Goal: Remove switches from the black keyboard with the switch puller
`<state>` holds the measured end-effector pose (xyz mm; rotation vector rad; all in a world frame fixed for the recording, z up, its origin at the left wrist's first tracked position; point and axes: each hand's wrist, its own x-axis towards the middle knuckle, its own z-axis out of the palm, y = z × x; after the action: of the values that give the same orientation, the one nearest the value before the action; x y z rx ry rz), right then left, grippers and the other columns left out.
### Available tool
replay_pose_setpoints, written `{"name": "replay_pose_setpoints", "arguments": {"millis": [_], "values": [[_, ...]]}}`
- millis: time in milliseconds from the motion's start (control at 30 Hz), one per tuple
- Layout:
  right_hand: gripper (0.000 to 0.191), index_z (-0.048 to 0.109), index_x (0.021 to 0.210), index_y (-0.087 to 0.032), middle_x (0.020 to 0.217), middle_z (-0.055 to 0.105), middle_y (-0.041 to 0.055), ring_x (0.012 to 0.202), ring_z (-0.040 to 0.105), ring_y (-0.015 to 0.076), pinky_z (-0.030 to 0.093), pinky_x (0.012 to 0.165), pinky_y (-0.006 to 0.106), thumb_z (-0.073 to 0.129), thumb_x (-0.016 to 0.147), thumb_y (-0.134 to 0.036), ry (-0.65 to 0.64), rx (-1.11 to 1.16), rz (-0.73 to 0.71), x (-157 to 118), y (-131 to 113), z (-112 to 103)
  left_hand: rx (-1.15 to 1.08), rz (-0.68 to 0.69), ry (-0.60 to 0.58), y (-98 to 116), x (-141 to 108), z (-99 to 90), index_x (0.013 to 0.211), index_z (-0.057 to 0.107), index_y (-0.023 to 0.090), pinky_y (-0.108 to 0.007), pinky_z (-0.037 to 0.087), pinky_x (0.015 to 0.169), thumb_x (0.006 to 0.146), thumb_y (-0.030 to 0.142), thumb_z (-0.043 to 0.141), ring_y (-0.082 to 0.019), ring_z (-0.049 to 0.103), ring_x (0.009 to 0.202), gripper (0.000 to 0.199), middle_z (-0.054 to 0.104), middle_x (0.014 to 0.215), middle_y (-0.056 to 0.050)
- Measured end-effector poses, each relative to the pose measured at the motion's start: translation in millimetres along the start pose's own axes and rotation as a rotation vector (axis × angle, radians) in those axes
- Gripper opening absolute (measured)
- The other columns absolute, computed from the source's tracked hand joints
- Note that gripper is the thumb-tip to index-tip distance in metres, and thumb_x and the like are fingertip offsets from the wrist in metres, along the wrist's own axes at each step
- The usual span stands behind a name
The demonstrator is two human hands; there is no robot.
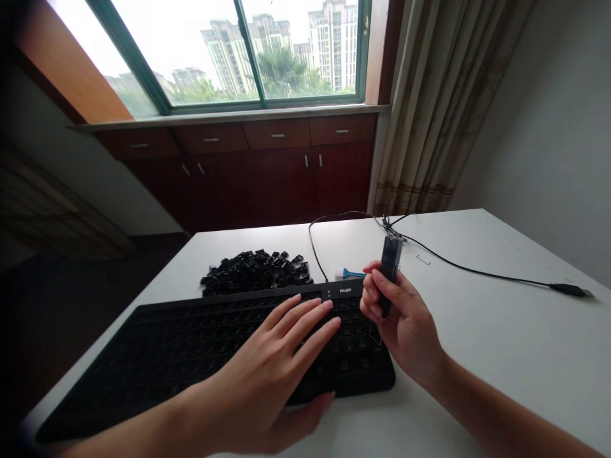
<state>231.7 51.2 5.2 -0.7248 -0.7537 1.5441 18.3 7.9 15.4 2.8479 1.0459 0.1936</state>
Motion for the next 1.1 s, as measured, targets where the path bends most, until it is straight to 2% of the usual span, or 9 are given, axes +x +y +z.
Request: {"name": "replay_pose_setpoints", "arguments": {"millis": [100, 200, 400, 567, 700, 867, 1100], "values": [[0.008, 0.061, 0.093, -0.023, 0.065, 0.042, -0.0026, 0.055, 0.036, 0.0099, 0.034, 0.051, 0.023, 0.057, 0.087, -0.026, 0.035, 0.017, -0.018, -3.9, -0.3, 2.2, 0.012, 0.119, 0.023, 5.8, -1.2, 7.3, 0.148, 0.033, 0.013, -0.049, 0.020, 0.121, 0.097, 0.042, 0.032, -0.031, 0.027, 0.145, 0.059, 0.028, 0.158, -0.014], [0.005, 0.058, 0.088, -0.023, 0.064, 0.041, -0.0029, 0.053, 0.034, 0.0099, 0.032, 0.050, 0.024, 0.056, 0.088, -0.027, 0.068, 0.022, -0.011, -7.3, 0.0, 4.7, 0.017, 0.182, 0.017, 7.5, -1.8, 13.7, 0.146, 0.035, 0.012, -0.046, 0.026, 0.120, 0.098, 0.040, 0.031, -0.030, 0.031, 0.143, 0.056, 0.028, 0.157, -0.013], [0.013, 0.053, 0.079, -0.022, 0.063, 0.039, -0.0032, 0.054, 0.033, 0.0105, 0.030, 0.050, 0.025, 0.058, 0.087, -0.031, 0.079, -0.024, -0.017, -9.6, 5.9, 7.1, 0.007, 0.166, -0.012, 7.1, -0.4, 15.4, 0.148, 0.033, 0.013, -0.047, 0.028, 0.118, 0.098, 0.040, 0.031, -0.031, 0.031, 0.143, 0.057, 0.029, 0.157, -0.012], [0.019, 0.053, 0.073, -0.021, 0.063, 0.039, -0.0025, 0.056, 0.035, 0.0115, 0.031, 0.052, 0.027, 0.056, 0.089, -0.031, 0.046, -0.104, -0.144, -15.5, 11.4, 5.2, -0.004, 0.175, -0.021, 6.3, 1.4, 12.5, 0.147, 0.034, 0.013, -0.048, 0.031, 0.117, 0.097, 0.038, 0.035, -0.032, 0.033, 0.142, 0.056, 0.031, 0.156, -0.013], [0.019, 0.054, 0.073, -0.022, 0.064, 0.040, -0.0025, 0.057, 0.036, 0.0121, 0.032, 0.053, 0.027, 0.057, 0.089, -0.031, 0.056, -0.167, -0.216, -21.0, 15.1, 4.5, -0.007, 0.180, -0.034, 6.7, 1.1, 9.8, 0.147, 0.035, 0.012, -0.049, 0.031, 0.117, 0.098, 0.037, 0.034, -0.033, 0.034, 0.142, 0.055, 0.031, 0.156, -0.014], [0.019, 0.055, 0.076, -0.023, 0.067, 0.042, -0.0024, 0.059, 0.038, 0.0118, 0.034, 0.054, 0.027, 0.056, 0.092, -0.033, 0.122, -0.240, -0.222, -20.9, 18.6, 5.1, -0.013, 0.180, -0.050, 7.5, 0.4, 6.9, 0.147, 0.035, 0.011, -0.049, 0.031, 0.117, 0.099, 0.036, 0.032, -0.033, 0.034, 0.142, 0.054, 0.032, 0.156, -0.014], [0.017, 0.058, 0.081, -0.024, 0.068, 0.045, -0.0023, 0.060, 0.040, 0.0114, 0.036, 0.056, 0.027, 0.058, 0.091, -0.037, 0.082, -0.281, -0.229, -21.3, 17.5, 5.4, -0.033, 0.170, -0.003, 7.2, 1.0, 10.8, 0.146, 0.037, 0.012, -0.048, 0.032, 0.117, 0.097, 0.035, 0.038, -0.032, 0.034, 0.141, 0.054, 0.034, 0.155, -0.013]]}}
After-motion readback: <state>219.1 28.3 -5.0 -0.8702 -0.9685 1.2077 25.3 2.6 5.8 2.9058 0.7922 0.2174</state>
